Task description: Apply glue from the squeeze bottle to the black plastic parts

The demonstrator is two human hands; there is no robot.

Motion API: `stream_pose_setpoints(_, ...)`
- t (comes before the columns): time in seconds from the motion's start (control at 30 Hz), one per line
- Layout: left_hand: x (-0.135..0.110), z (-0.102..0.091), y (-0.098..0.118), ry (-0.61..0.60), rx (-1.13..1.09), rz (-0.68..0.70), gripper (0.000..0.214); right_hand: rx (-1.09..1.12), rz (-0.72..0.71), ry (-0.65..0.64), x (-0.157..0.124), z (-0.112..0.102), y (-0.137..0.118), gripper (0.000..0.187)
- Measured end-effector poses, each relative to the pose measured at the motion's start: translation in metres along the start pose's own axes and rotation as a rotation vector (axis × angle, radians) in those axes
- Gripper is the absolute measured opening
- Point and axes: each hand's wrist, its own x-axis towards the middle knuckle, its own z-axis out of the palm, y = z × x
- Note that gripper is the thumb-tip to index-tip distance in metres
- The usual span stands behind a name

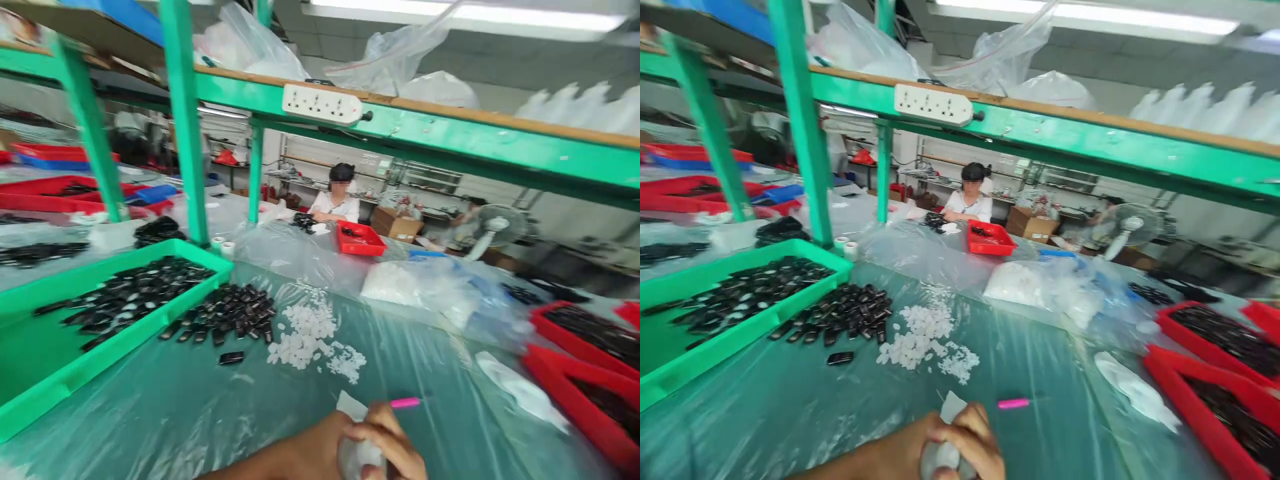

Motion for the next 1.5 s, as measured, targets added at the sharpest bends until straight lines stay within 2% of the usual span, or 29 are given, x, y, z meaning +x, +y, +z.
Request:
stream_pose_setpoints(0.13, 0.003, -0.003, 0.018, -0.031, 0.006, -0.031, 0.034, 0.181, 0.029, 0.07, 0.008, 0.002, 0.004, 0.038)
stream_pose_setpoints(0.23, 0.001, -0.005, 0.014, -0.028, -0.014, -0.032, 0.027, 0.279, 0.071, -0.025, 0.009, 0.004, 0.002, 0.038)
stream_pose_setpoints(0.33, -0.005, -0.014, 0.008, 0.005, -0.051, -0.045, 0.025, 0.328, 0.128, -0.106, 0.006, 0.006, 0.0, 0.03)
stream_pose_setpoints(0.4, -0.009, -0.019, 0.008, 0.01, -0.077, -0.06, 0.024, 0.305, 0.158, -0.109, 0.004, 0.007, -0.002, 0.025)
stream_pose_setpoints(0.47, -0.01, -0.021, 0.011, 0.011, -0.081, -0.077, 0.021, 0.26, 0.163, -0.115, 0.004, 0.006, -0.002, 0.029)
stream_pose_setpoints(0.53, -0.008, -0.017, 0.015, 0.022, -0.05, -0.079, 0.019, 0.2, 0.145, -0.128, 0.006, 0.006, -0.002, 0.041)
stream_pose_setpoints(0.63, -0.002, -0.005, 0.016, 0.035, 0.018, -0.049, 0.019, 0.109, 0.095, -0.06, 0.008, 0.006, -0.001, 0.048)
stream_pose_setpoints(0.77, 0.002, 0.005, 0.017, 0.086, 0.094, -0.011, 0.024, 0.024, 0.062, 0.032, 0.007, 0.01, 0.0, 0.048)
stream_pose_setpoints(0.97, 0.003, 0.005, 0.013, 0.124, 0.103, 0.035, 0.032, -0.061, 0.017, 0.058, 0.001, 0.013, 0.003, 0.041)
stream_pose_setpoints(1.07, 0.005, 0.007, 0.009, 0.182, 0.099, 0.076, 0.035, -0.119, 0.042, 0.079, -0.004, 0.015, 0.003, 0.041)
stream_pose_setpoints(1.13, 0.004, 0.008, 0.009, 0.231, 0.092, 0.083, 0.035, -0.16, 0.063, 0.128, -0.007, 0.017, 0.003, 0.039)
stream_pose_setpoints(1.27, 0.002, 0.006, 0.014, 0.247, 0.072, 0.051, 0.03, -0.218, 0.056, 0.216, -0.007, 0.018, 0.004, 0.031)
stream_pose_setpoints(1.37, 0.001, 0.003, 0.017, 0.224, 0.033, 0.011, 0.025, -0.189, 0.037, 0.192, -0.006, 0.015, 0.006, 0.027)
stream_pose_setpoints(1.5, 0.002, 0.005, 0.013, 0.235, 0.005, -0.009, 0.026, -0.126, 0.1, 0.175, -0.01, 0.011, 0.01, 0.03)
